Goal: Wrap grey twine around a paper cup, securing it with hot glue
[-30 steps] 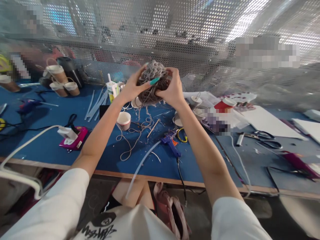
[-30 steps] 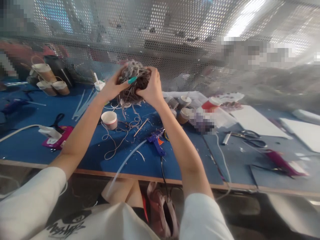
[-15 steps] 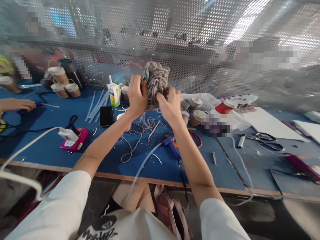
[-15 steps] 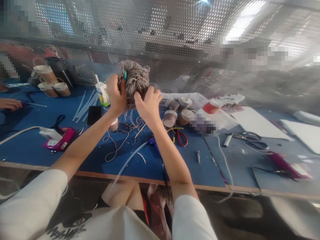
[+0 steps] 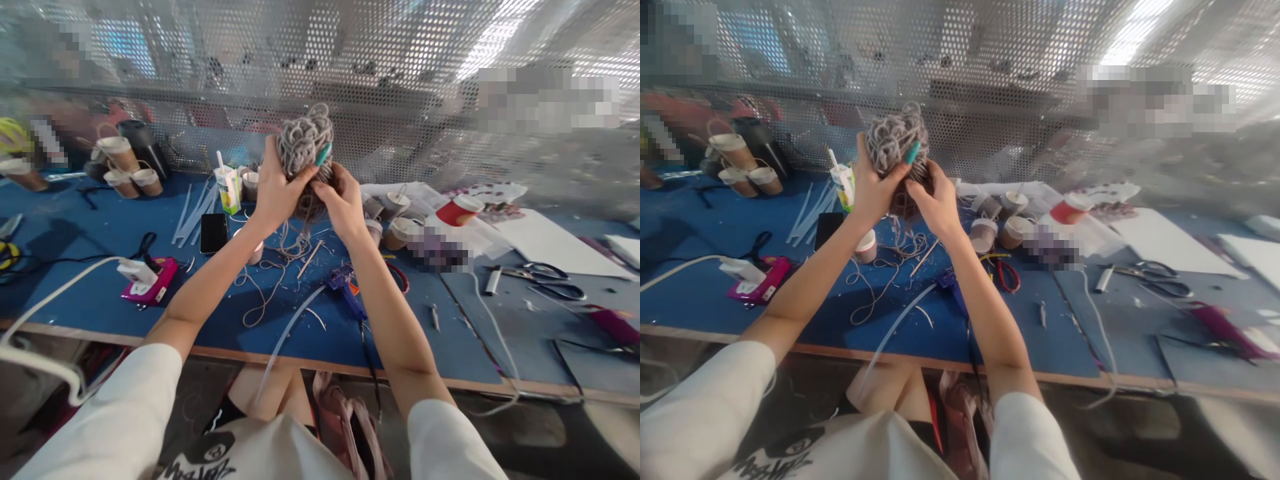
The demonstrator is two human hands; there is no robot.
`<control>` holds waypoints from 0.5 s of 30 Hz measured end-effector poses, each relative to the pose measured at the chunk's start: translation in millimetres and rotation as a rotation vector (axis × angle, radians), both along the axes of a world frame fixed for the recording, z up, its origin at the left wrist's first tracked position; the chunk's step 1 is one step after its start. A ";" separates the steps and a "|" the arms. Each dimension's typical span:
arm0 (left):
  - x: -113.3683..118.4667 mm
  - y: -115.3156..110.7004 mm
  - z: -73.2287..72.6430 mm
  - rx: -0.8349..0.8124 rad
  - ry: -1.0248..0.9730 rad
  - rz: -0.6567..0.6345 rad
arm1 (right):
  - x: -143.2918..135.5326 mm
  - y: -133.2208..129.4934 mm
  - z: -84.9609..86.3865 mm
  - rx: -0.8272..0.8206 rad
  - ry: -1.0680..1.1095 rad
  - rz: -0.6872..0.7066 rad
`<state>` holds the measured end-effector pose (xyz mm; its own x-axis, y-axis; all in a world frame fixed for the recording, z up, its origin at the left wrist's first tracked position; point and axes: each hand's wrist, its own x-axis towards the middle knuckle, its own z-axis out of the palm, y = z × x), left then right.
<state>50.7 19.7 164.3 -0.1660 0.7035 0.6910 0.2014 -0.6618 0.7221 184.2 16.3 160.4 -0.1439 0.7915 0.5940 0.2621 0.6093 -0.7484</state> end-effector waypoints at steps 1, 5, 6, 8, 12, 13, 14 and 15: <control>-2.4 6.2 -1.6 0.021 0.001 -0.001 | -0.7 -1.8 1.3 -0.016 0.032 0.028; -11.1 31.0 -11.9 0.175 0.106 0.024 | 0.3 -6.2 4.8 -0.115 0.117 0.103; -12.4 34.6 -13.8 0.208 0.137 0.042 | 1.7 -7.1 6.0 -0.147 0.135 0.128; -13.8 37.0 -15.1 0.268 0.190 0.075 | 5.8 -9.8 9.7 -0.229 0.171 0.198; -13.5 30.1 -10.8 0.347 0.258 0.109 | 13.7 -17.4 19.9 -0.370 0.191 0.255; -12.9 28.0 -9.5 0.356 0.271 0.120 | 14.7 -19.1 21.8 -0.376 0.186 0.254; -12.1 26.2 -8.5 0.370 0.279 0.136 | 15.2 -20.4 23.0 -0.372 0.182 0.252; -11.2 24.8 -7.7 0.387 0.287 0.150 | 15.3 -21.1 23.4 -0.363 0.180 0.253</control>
<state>39.6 44.5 156.6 -0.0104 0.3693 0.9293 0.4692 -0.8189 0.3306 199.5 -4.8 183.8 -0.2791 0.9059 0.3185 -0.0141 0.3278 -0.9447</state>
